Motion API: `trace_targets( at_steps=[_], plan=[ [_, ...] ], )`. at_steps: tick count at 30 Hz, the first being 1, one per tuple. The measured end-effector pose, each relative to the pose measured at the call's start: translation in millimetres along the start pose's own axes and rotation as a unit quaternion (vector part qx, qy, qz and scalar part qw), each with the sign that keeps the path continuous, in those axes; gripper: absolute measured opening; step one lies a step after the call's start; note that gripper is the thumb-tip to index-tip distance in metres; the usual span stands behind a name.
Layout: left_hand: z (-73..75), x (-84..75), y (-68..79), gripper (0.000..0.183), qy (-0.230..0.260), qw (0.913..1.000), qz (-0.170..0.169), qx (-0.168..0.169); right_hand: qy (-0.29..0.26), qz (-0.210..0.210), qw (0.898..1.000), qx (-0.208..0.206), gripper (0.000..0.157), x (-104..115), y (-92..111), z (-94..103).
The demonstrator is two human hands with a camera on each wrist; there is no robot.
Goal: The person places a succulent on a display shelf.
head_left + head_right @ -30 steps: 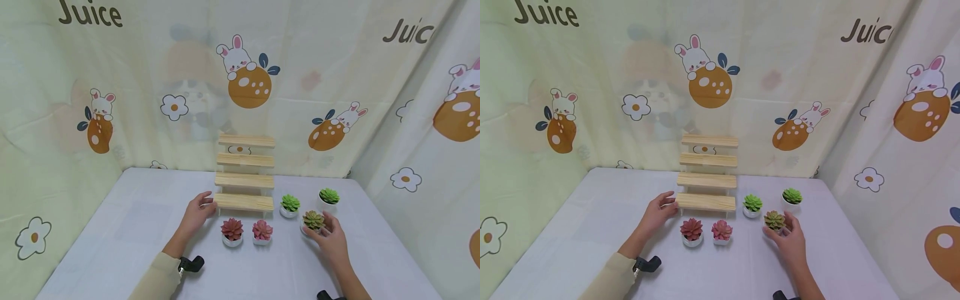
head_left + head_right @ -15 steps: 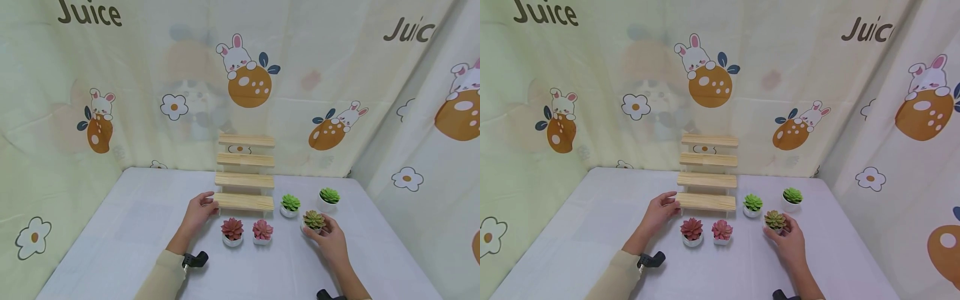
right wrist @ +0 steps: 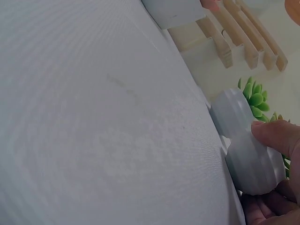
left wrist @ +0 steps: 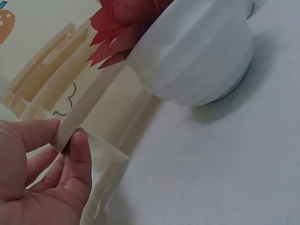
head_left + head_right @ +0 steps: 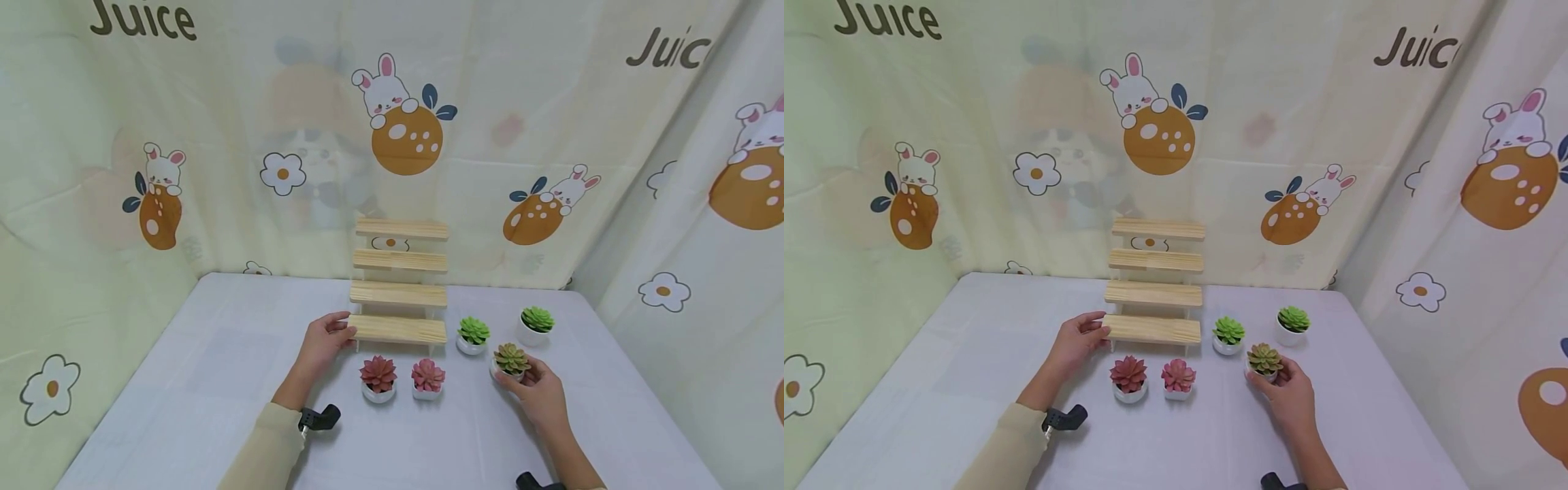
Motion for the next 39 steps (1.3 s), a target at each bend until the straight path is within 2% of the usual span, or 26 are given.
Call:
trace_targets(
  at_steps=[16, 24, 32, 39],
  plan=[
    [0.0, -0.2, -3.8, 0.044, 0.037, 0.9992, 0.007, 0.013, -0.007, 0.002, 1.0, -0.018, 0.09, 1, 3, 1.8],
    [-0.4, 0.6, -5.8, 0.044, 0.042, 0.999, 0.016, 0.01, -0.031, 0.014, 0.999, -0.016, 0.09, 9, 7, 6.6],
    [0.6, 0.6, -5.6, 0.043, 0.048, 0.9987, 0.011, 0.009, -0.078, 0.077, 0.993, -0.035, 0.08, 35, 14, 16.0],
    [-0.1, 2.9, -4.8, 0.042, 0.039, 0.9991, 0.017, 0.004, -0.084, 0.103, 0.991, -0.016, 0.077, 62, 17, 12.5]
  ],
)
Point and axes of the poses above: each hand's wrist, its own y-axis away from the middle knuckle, its own z-axis out of the back of the hand, x = y × z, the point moved 8 cm from there along -y, towards the middle knuckle, and after that the axes turned 10 degrees about y, right-handed, at the moved point
